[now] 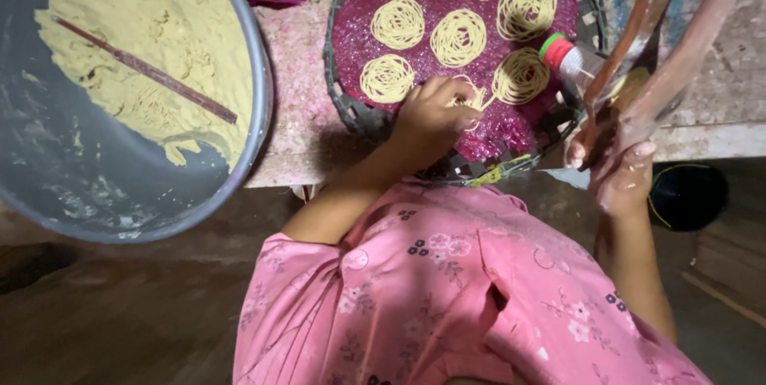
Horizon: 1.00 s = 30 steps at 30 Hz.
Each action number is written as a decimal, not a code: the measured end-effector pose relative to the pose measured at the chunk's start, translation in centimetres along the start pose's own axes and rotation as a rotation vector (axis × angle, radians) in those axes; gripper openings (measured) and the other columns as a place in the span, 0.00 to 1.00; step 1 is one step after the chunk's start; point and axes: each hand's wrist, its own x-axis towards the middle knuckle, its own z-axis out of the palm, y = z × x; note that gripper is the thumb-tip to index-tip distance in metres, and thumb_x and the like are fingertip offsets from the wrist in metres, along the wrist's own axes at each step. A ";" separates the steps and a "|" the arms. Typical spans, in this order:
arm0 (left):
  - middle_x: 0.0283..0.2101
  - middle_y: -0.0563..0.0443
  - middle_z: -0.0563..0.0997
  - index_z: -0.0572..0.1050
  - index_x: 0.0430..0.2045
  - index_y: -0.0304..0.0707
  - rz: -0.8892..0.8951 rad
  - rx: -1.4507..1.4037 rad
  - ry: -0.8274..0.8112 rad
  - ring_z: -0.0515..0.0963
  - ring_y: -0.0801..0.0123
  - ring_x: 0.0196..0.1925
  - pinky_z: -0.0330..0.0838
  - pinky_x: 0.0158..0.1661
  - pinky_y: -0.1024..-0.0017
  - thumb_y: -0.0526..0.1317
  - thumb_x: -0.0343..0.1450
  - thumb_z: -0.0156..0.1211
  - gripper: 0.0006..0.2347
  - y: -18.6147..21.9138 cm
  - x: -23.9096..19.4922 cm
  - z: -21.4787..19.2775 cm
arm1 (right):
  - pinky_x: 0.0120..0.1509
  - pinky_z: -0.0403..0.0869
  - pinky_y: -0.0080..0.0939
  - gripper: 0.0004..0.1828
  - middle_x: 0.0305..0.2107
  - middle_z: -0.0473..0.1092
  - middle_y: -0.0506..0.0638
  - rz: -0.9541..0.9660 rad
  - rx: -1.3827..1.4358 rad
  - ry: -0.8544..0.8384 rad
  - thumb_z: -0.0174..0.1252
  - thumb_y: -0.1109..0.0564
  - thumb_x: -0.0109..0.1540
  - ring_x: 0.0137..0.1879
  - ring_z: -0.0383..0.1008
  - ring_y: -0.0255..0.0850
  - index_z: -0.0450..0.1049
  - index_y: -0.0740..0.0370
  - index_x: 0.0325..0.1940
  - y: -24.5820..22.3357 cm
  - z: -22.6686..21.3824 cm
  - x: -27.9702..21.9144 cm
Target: The person uses a manual dough press to form spiral-shaped dough pieces from a large bowl of dough. They place the formed dough onto a pink mat inside a woven tray, then transfer the mat to a table. The process is repeated multiple times.
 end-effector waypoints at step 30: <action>0.56 0.45 0.75 0.75 0.51 0.38 -0.465 0.441 0.431 0.70 0.51 0.62 0.62 0.61 0.53 0.31 0.69 0.60 0.15 -7.6 -1.9 -7.9 | 0.43 0.69 0.47 0.27 0.36 0.68 0.57 -0.132 -0.788 0.497 0.54 0.39 0.72 0.36 0.64 0.48 0.65 0.68 0.47 9.2 -13.4 -1.4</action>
